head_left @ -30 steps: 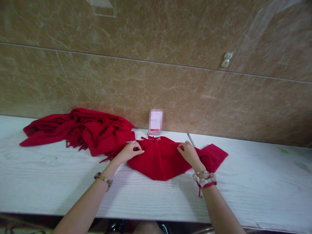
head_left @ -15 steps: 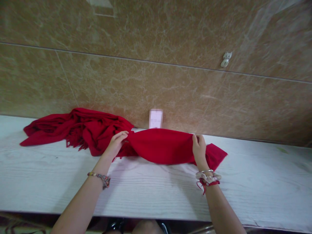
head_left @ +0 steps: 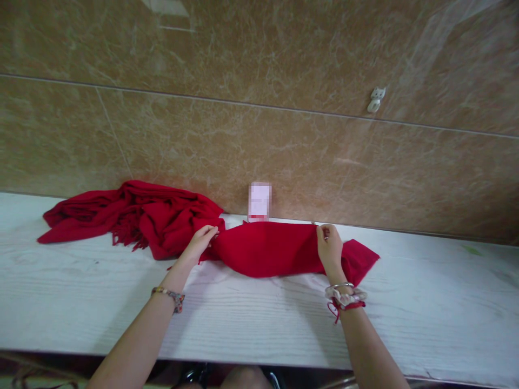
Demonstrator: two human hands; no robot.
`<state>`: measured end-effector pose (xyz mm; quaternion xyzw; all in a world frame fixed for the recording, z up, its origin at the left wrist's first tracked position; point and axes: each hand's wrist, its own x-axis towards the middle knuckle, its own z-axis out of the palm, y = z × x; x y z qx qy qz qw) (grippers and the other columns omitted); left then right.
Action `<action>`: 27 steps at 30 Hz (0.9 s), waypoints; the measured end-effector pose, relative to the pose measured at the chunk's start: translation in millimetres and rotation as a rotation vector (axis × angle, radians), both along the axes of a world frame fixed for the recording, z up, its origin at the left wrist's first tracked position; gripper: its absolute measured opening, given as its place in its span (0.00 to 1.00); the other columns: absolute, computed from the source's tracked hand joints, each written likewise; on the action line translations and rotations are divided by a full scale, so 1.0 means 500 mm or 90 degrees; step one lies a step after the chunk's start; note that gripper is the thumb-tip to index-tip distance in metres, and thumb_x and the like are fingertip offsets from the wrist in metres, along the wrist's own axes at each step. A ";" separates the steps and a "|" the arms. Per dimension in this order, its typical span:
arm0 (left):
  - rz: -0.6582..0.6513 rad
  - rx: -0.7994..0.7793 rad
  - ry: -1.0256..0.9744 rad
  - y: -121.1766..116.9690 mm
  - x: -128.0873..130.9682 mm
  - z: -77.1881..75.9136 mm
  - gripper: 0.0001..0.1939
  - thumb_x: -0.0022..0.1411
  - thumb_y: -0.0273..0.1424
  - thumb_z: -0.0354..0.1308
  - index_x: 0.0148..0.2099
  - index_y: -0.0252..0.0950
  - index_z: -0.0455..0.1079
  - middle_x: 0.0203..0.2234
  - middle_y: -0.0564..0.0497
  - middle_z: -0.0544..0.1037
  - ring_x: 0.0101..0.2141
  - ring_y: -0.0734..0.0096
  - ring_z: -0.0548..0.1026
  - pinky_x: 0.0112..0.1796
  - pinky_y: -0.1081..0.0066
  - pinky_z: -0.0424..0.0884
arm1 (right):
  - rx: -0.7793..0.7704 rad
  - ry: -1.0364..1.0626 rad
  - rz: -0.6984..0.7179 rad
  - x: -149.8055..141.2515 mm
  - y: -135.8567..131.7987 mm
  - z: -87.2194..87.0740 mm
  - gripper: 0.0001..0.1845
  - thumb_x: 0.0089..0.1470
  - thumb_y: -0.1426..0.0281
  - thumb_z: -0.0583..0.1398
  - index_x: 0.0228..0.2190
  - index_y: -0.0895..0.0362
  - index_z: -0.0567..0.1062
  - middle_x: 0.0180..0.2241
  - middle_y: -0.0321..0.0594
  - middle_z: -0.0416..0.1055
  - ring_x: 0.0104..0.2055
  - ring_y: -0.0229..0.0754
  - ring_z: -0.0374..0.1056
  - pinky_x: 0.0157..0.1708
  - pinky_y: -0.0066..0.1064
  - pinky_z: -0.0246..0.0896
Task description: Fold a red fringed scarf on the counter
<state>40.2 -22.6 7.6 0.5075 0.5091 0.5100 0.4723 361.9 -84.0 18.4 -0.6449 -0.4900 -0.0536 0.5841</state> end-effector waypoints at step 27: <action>-0.116 -0.072 -0.028 -0.019 -0.040 0.032 0.21 0.35 0.31 0.66 0.37 0.37 0.72 0.26 0.52 0.75 0.23 0.76 0.70 0.20 0.79 0.59 | -0.358 -0.493 0.430 -0.068 -0.060 0.014 0.23 0.39 0.63 0.66 0.41 0.49 0.74 0.44 0.42 0.64 0.45 0.50 0.60 0.44 0.45 0.54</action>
